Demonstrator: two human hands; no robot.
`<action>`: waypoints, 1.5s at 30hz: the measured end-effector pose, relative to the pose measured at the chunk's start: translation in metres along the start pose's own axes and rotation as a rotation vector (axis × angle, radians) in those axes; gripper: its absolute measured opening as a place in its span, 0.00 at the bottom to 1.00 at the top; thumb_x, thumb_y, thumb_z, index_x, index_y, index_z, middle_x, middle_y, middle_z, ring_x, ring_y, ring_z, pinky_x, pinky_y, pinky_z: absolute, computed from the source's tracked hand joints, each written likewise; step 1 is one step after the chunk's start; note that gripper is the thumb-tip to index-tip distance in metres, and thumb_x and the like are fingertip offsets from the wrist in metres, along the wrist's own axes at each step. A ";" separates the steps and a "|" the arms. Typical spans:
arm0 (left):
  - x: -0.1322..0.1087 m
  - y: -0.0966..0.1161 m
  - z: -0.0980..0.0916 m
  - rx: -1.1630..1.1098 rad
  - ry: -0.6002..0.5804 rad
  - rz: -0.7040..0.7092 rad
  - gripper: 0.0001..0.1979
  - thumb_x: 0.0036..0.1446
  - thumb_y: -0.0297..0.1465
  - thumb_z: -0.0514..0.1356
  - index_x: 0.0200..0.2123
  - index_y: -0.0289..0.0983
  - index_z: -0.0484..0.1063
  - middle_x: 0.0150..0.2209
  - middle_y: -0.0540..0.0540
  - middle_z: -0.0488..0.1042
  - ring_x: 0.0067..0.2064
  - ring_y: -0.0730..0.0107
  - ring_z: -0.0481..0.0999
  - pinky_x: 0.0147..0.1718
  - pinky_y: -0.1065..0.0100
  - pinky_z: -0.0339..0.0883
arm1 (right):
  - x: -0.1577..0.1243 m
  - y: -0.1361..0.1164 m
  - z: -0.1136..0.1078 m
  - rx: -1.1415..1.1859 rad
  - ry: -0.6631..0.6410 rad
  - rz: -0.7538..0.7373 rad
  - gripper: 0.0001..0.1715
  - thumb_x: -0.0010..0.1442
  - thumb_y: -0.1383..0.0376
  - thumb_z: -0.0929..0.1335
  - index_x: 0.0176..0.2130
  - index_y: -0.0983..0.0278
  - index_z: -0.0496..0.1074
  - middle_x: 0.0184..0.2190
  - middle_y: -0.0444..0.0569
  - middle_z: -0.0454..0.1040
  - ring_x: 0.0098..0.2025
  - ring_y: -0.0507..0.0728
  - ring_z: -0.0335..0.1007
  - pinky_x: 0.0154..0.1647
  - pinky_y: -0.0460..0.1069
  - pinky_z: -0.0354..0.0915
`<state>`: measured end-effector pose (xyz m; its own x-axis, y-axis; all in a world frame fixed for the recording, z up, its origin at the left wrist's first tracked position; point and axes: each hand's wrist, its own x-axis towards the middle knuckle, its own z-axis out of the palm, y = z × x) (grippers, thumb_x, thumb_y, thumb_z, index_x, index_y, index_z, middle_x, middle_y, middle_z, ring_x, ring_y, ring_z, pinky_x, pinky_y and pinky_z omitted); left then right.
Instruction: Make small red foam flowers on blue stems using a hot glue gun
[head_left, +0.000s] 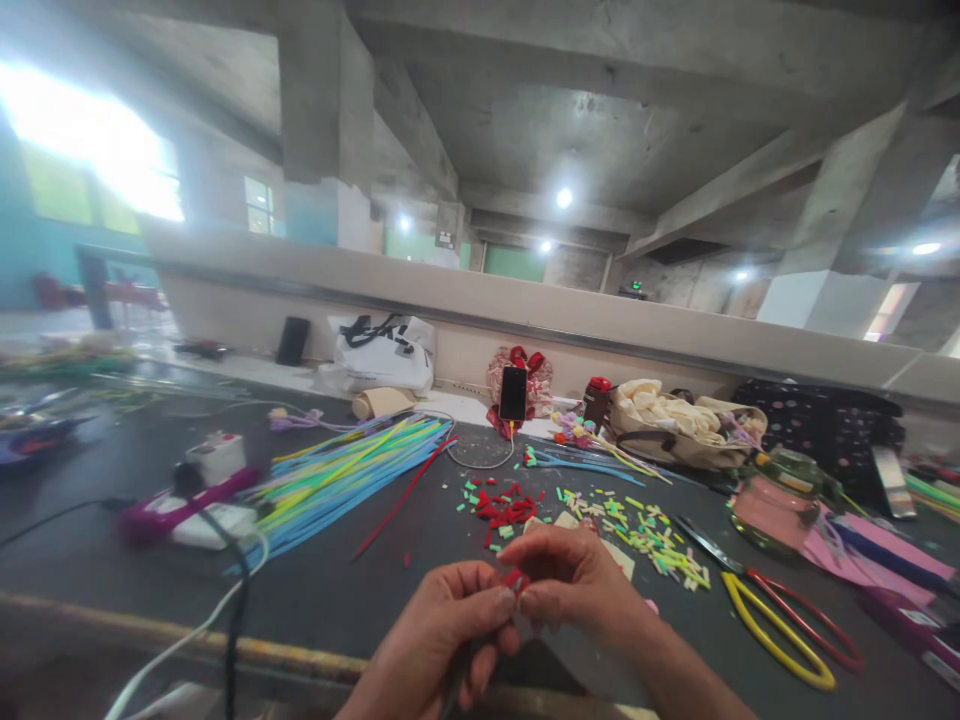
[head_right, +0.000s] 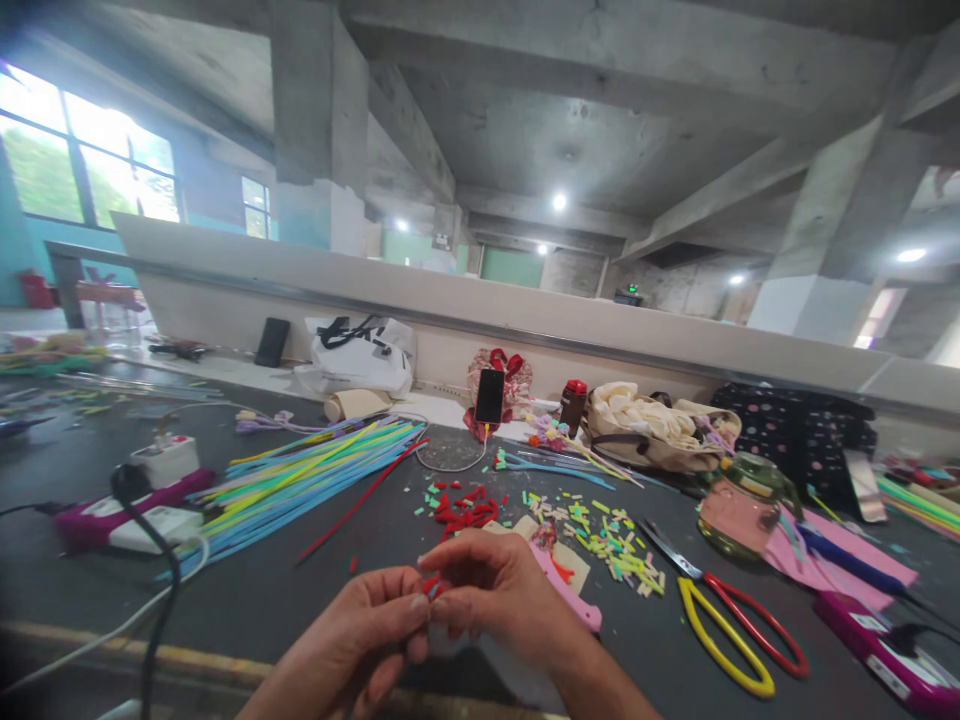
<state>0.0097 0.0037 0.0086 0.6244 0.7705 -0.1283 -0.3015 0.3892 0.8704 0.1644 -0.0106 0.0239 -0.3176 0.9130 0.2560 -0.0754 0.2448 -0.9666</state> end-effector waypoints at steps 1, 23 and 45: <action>0.000 0.000 -0.001 0.001 -0.005 -0.002 0.09 0.42 0.32 0.62 0.19 0.33 0.65 0.15 0.51 0.71 0.09 0.85 0.59 0.06 0.83 0.47 | 0.000 0.001 0.001 0.021 0.010 0.002 0.15 0.43 0.66 0.73 0.35 0.61 0.74 0.22 0.40 0.68 0.19 0.45 0.63 0.18 0.40 0.58; -0.003 -0.002 0.003 -0.034 0.083 -0.003 0.07 0.41 0.28 0.59 0.17 0.34 0.64 0.11 0.53 0.68 0.08 0.87 0.57 0.07 0.84 0.44 | -0.003 -0.003 0.000 -0.086 -0.020 0.038 0.07 0.46 0.66 0.71 0.29 0.66 0.74 0.23 0.41 0.68 0.16 0.45 0.65 0.17 0.40 0.60; 0.001 -0.009 -0.010 -0.097 -0.109 -0.041 0.07 0.44 0.29 0.60 0.19 0.32 0.66 0.14 0.51 0.70 0.08 0.86 0.57 0.05 0.83 0.50 | -0.004 -0.026 0.005 -0.514 -0.113 0.040 0.05 0.50 0.73 0.66 0.30 0.68 0.71 0.19 0.39 0.64 0.19 0.45 0.63 0.19 0.40 0.58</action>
<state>0.0053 0.0062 -0.0038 0.7105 0.6957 -0.1058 -0.3389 0.4700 0.8150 0.1627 -0.0224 0.0476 -0.4128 0.8909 0.1892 0.4027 0.3649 -0.8395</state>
